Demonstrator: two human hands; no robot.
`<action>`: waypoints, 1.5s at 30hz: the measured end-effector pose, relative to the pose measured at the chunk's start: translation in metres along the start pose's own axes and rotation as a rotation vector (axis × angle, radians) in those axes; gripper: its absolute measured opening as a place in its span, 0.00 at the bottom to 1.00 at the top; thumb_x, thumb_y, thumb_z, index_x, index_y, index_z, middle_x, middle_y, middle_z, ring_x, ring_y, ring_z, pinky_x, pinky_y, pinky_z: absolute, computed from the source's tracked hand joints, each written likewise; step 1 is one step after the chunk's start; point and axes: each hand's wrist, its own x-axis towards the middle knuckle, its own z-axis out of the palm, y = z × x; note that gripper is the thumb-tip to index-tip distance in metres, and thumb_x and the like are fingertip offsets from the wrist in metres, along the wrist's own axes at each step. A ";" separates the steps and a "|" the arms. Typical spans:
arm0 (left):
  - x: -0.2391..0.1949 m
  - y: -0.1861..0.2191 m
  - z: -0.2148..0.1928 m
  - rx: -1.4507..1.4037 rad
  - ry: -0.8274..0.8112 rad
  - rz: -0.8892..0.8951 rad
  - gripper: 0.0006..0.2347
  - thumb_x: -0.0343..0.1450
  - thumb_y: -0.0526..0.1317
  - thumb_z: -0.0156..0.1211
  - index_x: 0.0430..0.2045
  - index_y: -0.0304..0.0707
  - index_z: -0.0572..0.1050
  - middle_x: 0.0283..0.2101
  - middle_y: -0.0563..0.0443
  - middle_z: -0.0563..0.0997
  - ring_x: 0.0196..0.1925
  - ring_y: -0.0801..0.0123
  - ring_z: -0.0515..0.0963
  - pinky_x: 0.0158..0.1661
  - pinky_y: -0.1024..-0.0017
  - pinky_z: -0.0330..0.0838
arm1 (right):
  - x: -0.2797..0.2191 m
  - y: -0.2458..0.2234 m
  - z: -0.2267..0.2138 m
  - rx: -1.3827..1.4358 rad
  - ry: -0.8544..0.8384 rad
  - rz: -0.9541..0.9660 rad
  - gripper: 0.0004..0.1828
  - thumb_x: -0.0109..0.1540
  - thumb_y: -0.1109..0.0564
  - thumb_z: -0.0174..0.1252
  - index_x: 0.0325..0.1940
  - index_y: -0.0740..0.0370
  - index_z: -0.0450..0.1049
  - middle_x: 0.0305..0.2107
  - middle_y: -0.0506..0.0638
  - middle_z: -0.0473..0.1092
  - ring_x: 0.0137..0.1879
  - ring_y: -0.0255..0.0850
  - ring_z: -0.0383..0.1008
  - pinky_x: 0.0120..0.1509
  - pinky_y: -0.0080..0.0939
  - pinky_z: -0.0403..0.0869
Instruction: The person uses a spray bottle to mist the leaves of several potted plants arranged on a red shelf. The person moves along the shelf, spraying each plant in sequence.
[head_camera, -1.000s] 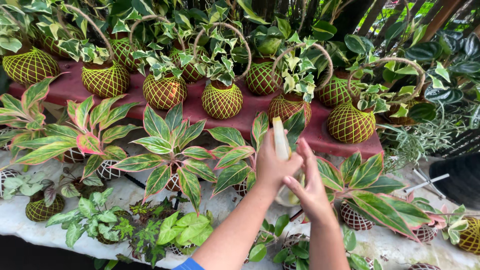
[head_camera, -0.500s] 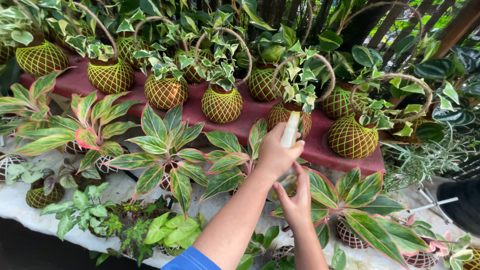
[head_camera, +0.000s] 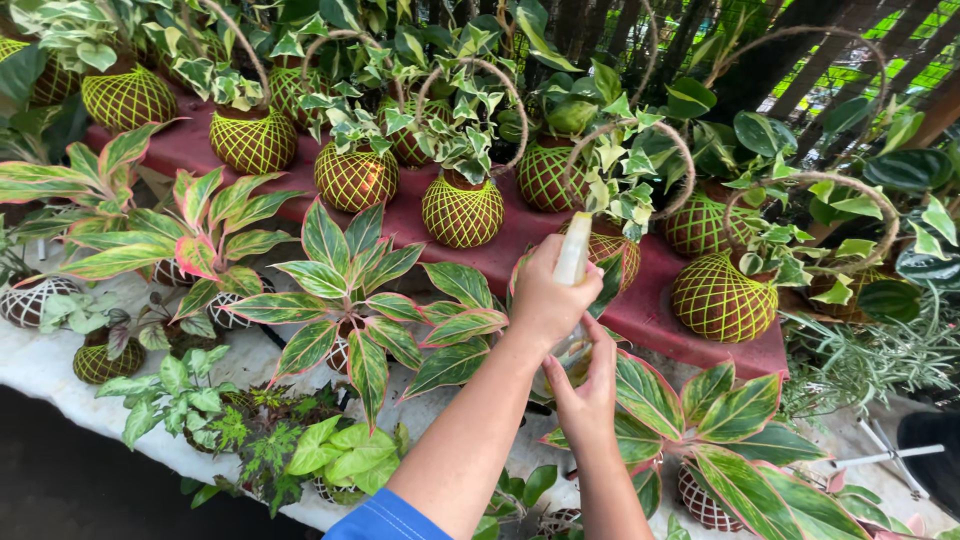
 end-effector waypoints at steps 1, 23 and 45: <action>0.001 0.000 -0.003 0.021 -0.013 -0.028 0.11 0.62 0.40 0.70 0.31 0.38 0.75 0.31 0.48 0.83 0.33 0.63 0.83 0.36 0.65 0.75 | 0.000 -0.002 0.003 0.019 -0.006 -0.015 0.41 0.56 0.56 0.66 0.71 0.67 0.60 0.61 0.59 0.64 0.69 0.49 0.64 0.74 0.47 0.61; 0.096 0.004 -0.039 0.073 -0.106 -0.092 0.13 0.61 0.44 0.69 0.32 0.40 0.77 0.31 0.49 0.85 0.31 0.62 0.85 0.34 0.62 0.77 | 0.069 -0.028 0.074 0.084 0.039 0.012 0.38 0.58 0.56 0.66 0.70 0.66 0.60 0.60 0.58 0.64 0.65 0.46 0.67 0.69 0.45 0.66; 0.189 0.003 -0.054 -0.118 0.123 -0.130 0.09 0.65 0.38 0.67 0.28 0.33 0.73 0.21 0.50 0.80 0.18 0.72 0.80 0.20 0.71 0.73 | 0.164 -0.039 0.107 0.091 -0.064 -0.217 0.38 0.58 0.54 0.68 0.69 0.66 0.62 0.60 0.58 0.65 0.67 0.50 0.67 0.72 0.46 0.66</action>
